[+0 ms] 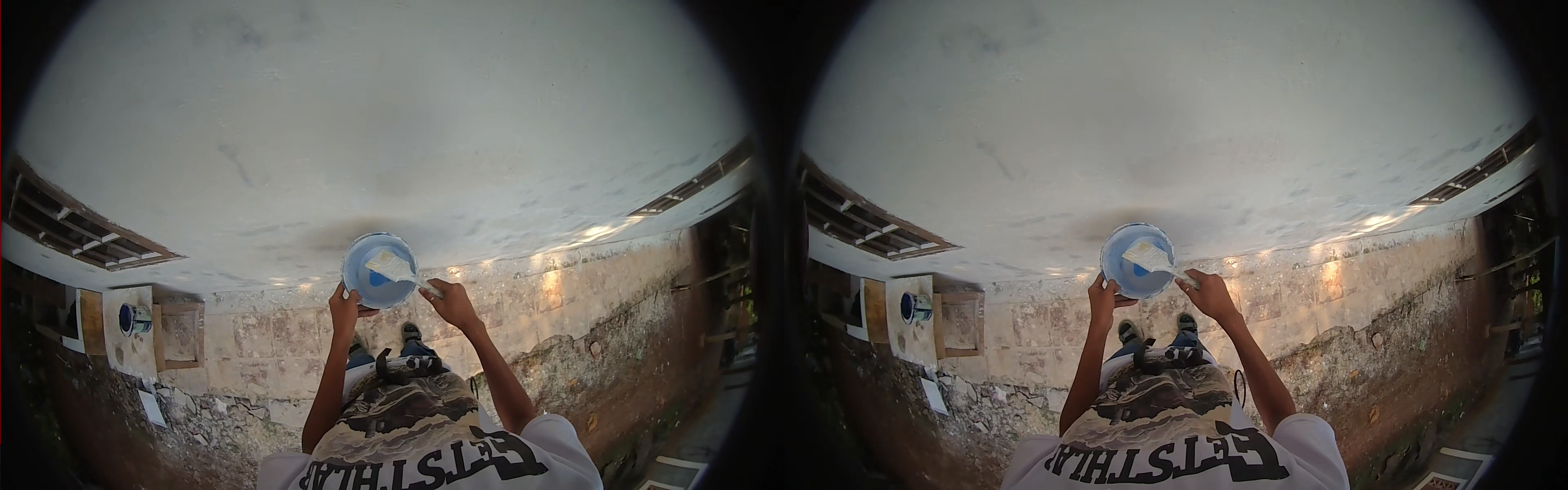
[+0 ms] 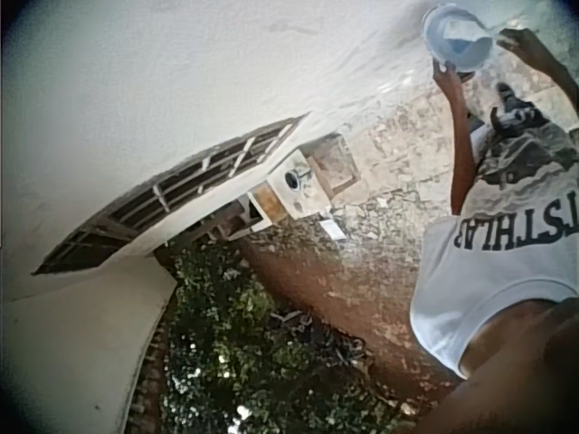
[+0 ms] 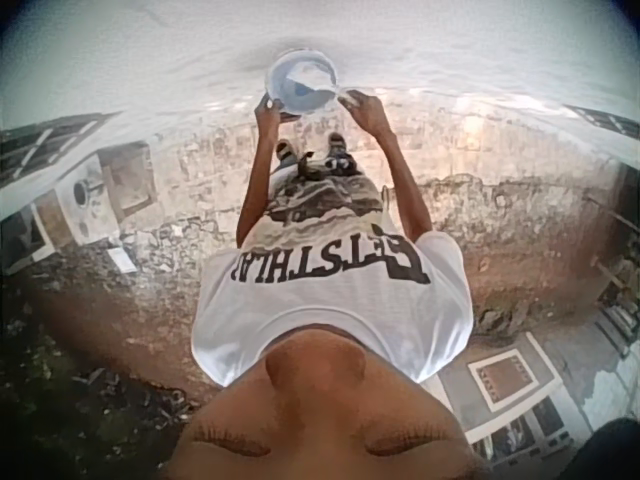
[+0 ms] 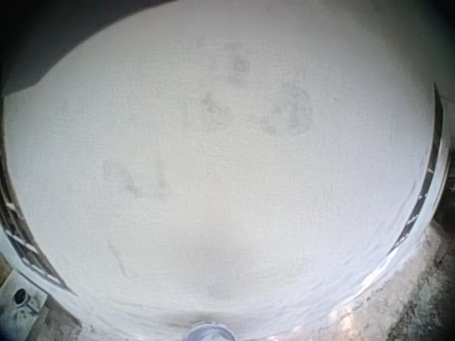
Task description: The person paints the wall of a building by applying white paint from a bucket with a brush.
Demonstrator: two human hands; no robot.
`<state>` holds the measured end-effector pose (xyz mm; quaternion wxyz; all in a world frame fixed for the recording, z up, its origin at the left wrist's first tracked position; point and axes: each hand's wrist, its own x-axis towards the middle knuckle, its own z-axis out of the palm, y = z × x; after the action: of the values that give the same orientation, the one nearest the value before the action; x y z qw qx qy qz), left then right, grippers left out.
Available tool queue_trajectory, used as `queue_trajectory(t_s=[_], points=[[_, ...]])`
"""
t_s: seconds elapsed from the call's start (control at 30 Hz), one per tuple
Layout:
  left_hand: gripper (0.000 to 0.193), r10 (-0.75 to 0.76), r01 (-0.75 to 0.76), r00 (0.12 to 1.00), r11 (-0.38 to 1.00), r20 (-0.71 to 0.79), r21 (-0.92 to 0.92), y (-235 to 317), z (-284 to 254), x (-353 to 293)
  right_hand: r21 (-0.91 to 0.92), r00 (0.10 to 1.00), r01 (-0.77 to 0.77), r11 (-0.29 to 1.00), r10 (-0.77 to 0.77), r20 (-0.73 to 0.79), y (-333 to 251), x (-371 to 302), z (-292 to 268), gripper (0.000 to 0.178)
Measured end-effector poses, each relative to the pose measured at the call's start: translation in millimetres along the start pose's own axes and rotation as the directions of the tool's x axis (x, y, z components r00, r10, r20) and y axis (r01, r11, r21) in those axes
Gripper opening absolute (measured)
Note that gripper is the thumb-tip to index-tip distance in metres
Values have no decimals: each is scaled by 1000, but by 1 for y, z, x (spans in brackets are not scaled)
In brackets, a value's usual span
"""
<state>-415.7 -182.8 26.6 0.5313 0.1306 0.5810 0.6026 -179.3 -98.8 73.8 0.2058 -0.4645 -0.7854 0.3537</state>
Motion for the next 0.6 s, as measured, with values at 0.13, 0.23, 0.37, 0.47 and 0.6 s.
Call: queue_trajectory(t_s=[0.13,0.23,0.37,0.47,0.6], points=[[54,-9,9,1000,999,3,49,10,-8,1,37,994,-105,994,104,41,-8,7,3,37],[55,-34,34,999,998,0,43,11,-25,5,101,994,-87,991,79,80,-30,8,3,35],[56,-29,29,999,999,27,14,13,-38,9,-6,994,-61,998,61,94,-65,27,-10,32],[56,-30,30,999,999,35,14,17,-44,12,-52,996,71,996,-68,55,-71,50,-13,31],[56,-42,41,998,999,37,8,21,-53,16,-159,977,212,964,-210,26,-98,86,-20,29]])
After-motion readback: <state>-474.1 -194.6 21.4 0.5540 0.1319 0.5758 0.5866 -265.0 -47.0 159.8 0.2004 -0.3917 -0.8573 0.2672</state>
